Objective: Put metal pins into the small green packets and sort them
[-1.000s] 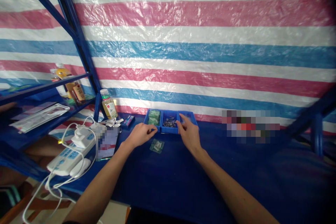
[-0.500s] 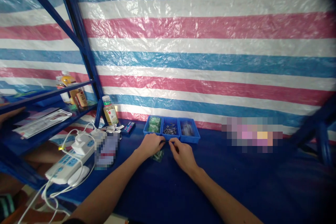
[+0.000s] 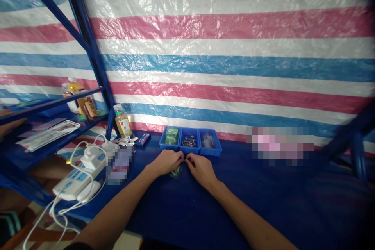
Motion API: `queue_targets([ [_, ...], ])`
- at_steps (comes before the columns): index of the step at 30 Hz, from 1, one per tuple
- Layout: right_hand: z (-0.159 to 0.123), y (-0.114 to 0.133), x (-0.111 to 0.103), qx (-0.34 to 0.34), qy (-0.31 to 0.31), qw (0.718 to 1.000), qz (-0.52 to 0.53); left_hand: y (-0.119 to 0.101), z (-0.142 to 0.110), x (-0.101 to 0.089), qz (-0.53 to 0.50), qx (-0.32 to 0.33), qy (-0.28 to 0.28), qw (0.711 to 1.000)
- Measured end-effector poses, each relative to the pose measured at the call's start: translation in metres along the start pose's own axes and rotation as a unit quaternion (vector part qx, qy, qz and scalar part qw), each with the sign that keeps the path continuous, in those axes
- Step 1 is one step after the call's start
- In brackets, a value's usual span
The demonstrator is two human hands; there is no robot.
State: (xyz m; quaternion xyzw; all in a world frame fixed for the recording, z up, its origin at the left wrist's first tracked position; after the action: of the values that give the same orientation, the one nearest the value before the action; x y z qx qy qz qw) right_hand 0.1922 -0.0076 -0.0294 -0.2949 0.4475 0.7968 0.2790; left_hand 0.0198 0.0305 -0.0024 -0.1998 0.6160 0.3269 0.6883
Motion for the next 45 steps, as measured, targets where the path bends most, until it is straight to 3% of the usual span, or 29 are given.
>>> queue_targets([
  [17,-0.002,0.003,-0.002,-0.024,-0.015,0.999,0.028,0.003,-0.01,-0.009,-0.082,0.014,-0.072,0.994],
  [22,-0.004,0.006,-0.006,-0.039,-0.007,0.997,0.067,-0.003,-0.009,-0.014,-0.126,0.044,-0.095,0.987],
  [27,-0.005,0.009,-0.009,-0.06,0.012,0.991,0.119,-0.004,-0.008,-0.016,-0.176,0.034,-0.126,0.976],
  [45,-0.002,0.001,-0.004,-0.076,-0.03,0.988,0.133,-0.002,-0.009,-0.012,-0.248,0.019,-0.135,0.959],
])
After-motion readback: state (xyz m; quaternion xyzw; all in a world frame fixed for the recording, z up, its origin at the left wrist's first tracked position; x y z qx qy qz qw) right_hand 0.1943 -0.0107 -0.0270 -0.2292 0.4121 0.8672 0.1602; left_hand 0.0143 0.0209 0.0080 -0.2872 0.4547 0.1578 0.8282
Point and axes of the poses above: each hand's wrist, its own z-axis towards the middle knuckle, its own x-axis out of the palm, y = z × x, the point moved 3 cm from there along z, towards the middle knuckle, and after that the axes turned 9 degrees about z, right-handed, at the moved point
